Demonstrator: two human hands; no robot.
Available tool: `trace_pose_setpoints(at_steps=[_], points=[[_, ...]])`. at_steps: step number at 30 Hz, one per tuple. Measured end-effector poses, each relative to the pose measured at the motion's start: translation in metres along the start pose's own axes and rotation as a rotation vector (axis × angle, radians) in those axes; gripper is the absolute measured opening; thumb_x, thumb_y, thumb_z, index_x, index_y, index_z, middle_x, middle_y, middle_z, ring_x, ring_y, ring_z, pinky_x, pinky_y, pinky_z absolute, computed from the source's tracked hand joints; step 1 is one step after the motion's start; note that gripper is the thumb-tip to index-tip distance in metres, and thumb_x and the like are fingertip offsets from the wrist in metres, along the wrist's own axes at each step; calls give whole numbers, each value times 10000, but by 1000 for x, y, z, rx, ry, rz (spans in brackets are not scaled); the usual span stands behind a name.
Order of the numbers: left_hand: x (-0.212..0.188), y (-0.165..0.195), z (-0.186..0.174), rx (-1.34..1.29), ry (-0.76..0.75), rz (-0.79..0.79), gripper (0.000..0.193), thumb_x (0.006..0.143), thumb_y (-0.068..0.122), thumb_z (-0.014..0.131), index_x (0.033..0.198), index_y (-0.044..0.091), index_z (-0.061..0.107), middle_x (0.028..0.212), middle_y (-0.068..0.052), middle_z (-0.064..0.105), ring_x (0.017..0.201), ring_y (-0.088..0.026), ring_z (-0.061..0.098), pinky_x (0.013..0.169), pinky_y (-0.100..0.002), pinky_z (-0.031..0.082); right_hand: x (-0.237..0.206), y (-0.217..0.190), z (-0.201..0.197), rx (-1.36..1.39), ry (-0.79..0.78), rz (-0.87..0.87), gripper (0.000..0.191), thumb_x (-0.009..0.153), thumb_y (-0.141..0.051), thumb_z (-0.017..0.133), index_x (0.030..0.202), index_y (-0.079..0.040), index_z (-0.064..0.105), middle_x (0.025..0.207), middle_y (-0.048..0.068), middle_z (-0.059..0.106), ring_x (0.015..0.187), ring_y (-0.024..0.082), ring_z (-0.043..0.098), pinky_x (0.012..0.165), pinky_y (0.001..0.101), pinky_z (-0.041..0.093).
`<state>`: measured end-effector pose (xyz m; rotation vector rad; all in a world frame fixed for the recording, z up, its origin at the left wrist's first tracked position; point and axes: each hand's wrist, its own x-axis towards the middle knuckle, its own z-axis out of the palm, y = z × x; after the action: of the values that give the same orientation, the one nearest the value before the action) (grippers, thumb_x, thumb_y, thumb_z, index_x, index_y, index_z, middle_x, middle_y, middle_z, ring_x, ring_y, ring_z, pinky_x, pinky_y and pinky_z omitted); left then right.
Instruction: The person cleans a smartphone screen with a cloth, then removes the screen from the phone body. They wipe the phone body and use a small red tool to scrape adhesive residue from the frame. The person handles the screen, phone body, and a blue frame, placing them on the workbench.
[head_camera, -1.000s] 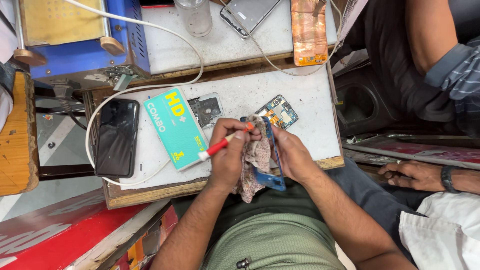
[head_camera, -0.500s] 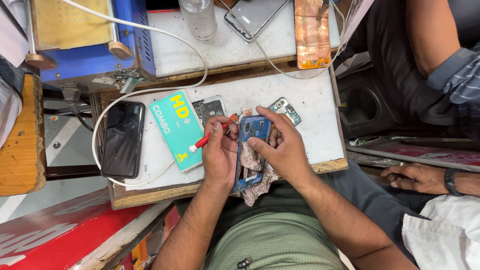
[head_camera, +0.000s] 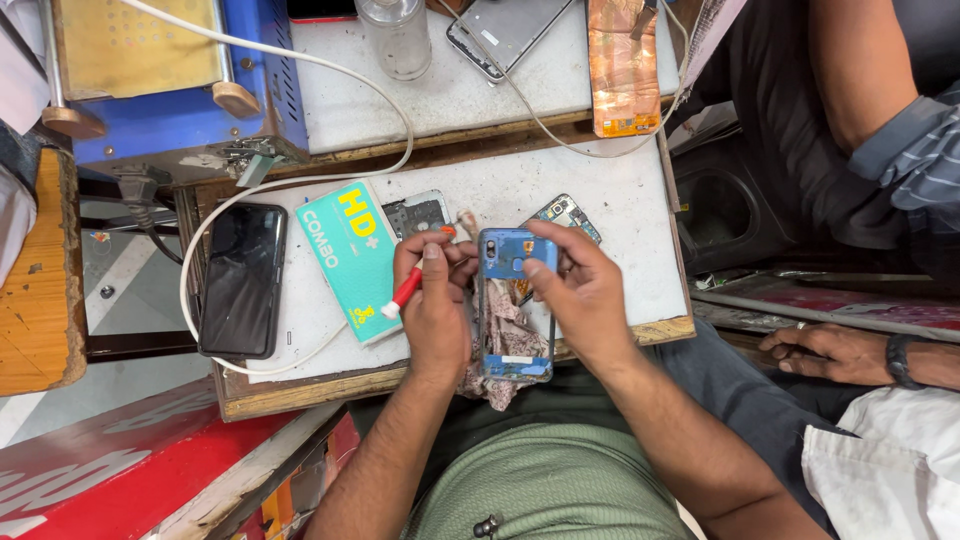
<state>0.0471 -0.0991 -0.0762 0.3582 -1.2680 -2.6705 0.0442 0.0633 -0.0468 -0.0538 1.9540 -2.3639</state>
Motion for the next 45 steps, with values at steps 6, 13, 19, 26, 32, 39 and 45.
trace_pose_setpoints(at_steps=[6,13,19,26,32,39,45], points=[[-13,14,-4,392,-71,222,266,1132,248,487,1254,15,526,1069,-86,585,1048,-189,656,986,-391,613,-2,0,-15,205,117,-31,417,989,6,686,1390,49,581,1066,96,692,849,116,634,690,276,578],[-23,35,-8,753,-113,368,283,1138,243,517,1221,-17,591,1071,-136,672,968,-202,692,868,-329,584,-5,-15,-20,180,151,-63,427,986,1,694,1391,60,572,1068,100,689,856,109,640,686,271,575],[-41,49,-17,1107,-304,548,202,1037,137,656,1189,5,656,917,-119,696,800,-232,703,696,-356,558,-8,-20,-24,158,174,-62,425,984,11,686,1389,65,571,1069,108,693,844,102,644,691,273,579],[-63,47,-19,1362,-432,690,292,862,123,776,1123,61,661,974,-134,698,809,-300,689,680,-416,555,-13,-10,-37,234,184,-108,419,997,25,684,1401,45,572,1065,106,685,824,125,646,703,301,569],[-60,37,-5,1548,-489,590,328,767,104,773,1078,63,680,903,-144,659,792,-335,682,642,-447,547,-5,0,-71,481,189,-55,357,1059,-85,642,1405,-81,552,1037,52,679,845,142,654,719,336,577],[9,84,41,1354,-535,347,141,834,52,683,964,77,633,854,-164,681,803,-380,693,688,-489,541,0,31,-98,767,113,68,340,1087,-82,606,1419,-136,558,981,46,685,829,132,647,678,289,542],[108,94,158,1285,-316,1098,284,951,173,790,1160,113,606,1101,-132,653,1020,-386,648,883,-495,532,-2,39,-101,754,144,107,359,1079,-76,596,1426,-139,532,1008,47,697,829,126,654,714,304,569]])
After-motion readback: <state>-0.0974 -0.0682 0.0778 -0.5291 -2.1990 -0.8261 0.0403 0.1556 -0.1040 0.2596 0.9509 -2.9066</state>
